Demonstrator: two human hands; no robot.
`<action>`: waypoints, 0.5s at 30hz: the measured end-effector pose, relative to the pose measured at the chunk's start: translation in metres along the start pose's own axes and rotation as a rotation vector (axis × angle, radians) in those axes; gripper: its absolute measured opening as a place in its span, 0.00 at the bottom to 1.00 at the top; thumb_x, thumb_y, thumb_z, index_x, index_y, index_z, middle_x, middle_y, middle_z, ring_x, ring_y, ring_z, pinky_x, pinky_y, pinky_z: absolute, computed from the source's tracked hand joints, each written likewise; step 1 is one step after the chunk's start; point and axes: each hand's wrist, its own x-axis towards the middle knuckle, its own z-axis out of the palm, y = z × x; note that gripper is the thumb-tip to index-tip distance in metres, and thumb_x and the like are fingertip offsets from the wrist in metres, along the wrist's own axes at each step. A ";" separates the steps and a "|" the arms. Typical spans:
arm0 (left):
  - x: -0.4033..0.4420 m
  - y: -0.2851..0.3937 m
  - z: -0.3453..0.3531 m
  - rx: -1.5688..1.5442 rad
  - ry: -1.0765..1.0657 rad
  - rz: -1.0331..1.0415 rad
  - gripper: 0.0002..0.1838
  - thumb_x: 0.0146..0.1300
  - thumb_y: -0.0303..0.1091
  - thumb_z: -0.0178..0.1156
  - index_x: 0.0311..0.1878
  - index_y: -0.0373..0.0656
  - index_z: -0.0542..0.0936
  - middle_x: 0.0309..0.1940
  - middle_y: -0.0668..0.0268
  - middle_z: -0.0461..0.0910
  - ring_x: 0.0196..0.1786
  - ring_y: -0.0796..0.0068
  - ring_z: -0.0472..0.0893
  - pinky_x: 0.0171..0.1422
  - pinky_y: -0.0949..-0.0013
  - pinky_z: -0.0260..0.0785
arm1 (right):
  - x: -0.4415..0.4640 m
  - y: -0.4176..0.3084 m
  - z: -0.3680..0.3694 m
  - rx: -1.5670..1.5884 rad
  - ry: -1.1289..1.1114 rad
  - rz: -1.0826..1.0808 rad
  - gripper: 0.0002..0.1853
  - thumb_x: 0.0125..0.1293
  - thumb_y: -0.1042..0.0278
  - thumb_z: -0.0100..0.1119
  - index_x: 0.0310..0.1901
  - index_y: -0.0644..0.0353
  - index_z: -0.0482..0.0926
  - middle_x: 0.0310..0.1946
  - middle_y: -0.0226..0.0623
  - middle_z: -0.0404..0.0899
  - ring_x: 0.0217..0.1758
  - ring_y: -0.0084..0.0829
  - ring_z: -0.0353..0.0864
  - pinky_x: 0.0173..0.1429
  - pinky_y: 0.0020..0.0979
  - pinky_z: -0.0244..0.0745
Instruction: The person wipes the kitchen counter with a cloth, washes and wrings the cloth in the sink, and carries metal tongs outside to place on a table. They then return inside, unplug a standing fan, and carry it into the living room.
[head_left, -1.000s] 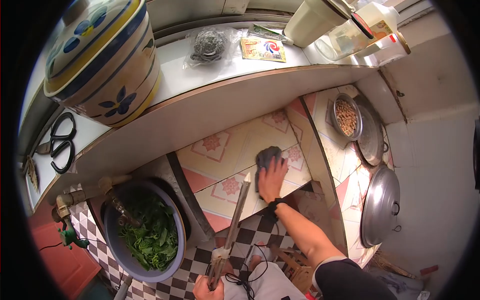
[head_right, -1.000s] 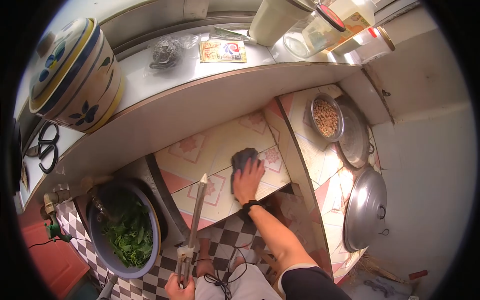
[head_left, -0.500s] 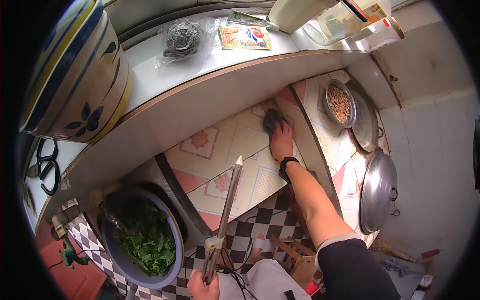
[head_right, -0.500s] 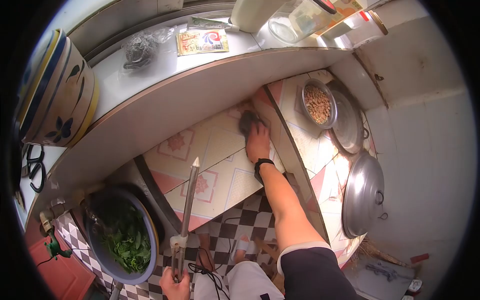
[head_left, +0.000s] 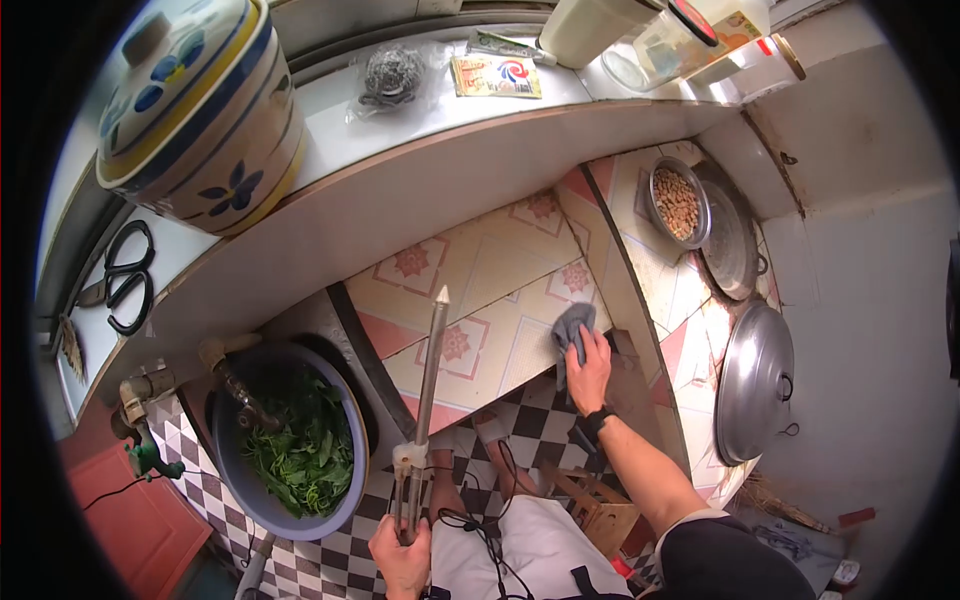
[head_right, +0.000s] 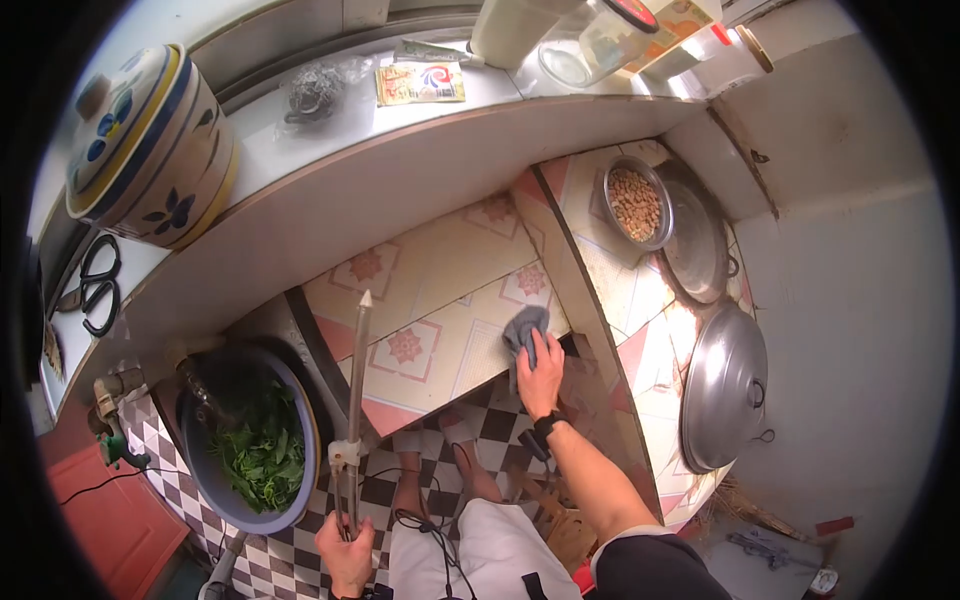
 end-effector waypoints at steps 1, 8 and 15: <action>-0.007 -0.013 0.003 -0.047 -0.002 -0.049 0.15 0.56 0.25 0.72 0.27 0.36 0.71 0.18 0.68 0.70 0.24 0.83 0.67 0.29 0.70 0.62 | 0.010 -0.010 0.023 0.007 0.003 -0.014 0.23 0.68 0.69 0.58 0.64 0.66 0.77 0.63 0.56 0.74 0.67 0.57 0.70 0.71 0.49 0.65; -0.044 -0.018 0.030 -0.059 0.030 -0.074 0.14 0.58 0.24 0.71 0.29 0.38 0.72 0.20 0.72 0.73 0.24 0.85 0.69 0.30 0.74 0.63 | -0.129 -0.112 0.088 0.289 -0.492 -0.705 0.22 0.64 0.67 0.62 0.61 0.57 0.79 0.74 0.42 0.68 0.75 0.46 0.66 0.73 0.47 0.64; -0.073 0.059 0.017 0.025 -0.073 -0.044 0.11 0.63 0.32 0.69 0.36 0.37 0.77 0.24 0.69 0.73 0.29 0.76 0.68 0.35 0.65 0.65 | -0.163 0.074 -0.035 -0.404 -0.621 0.111 0.09 0.61 0.69 0.59 0.38 0.58 0.89 0.38 0.42 0.87 0.46 0.46 0.84 0.51 0.45 0.81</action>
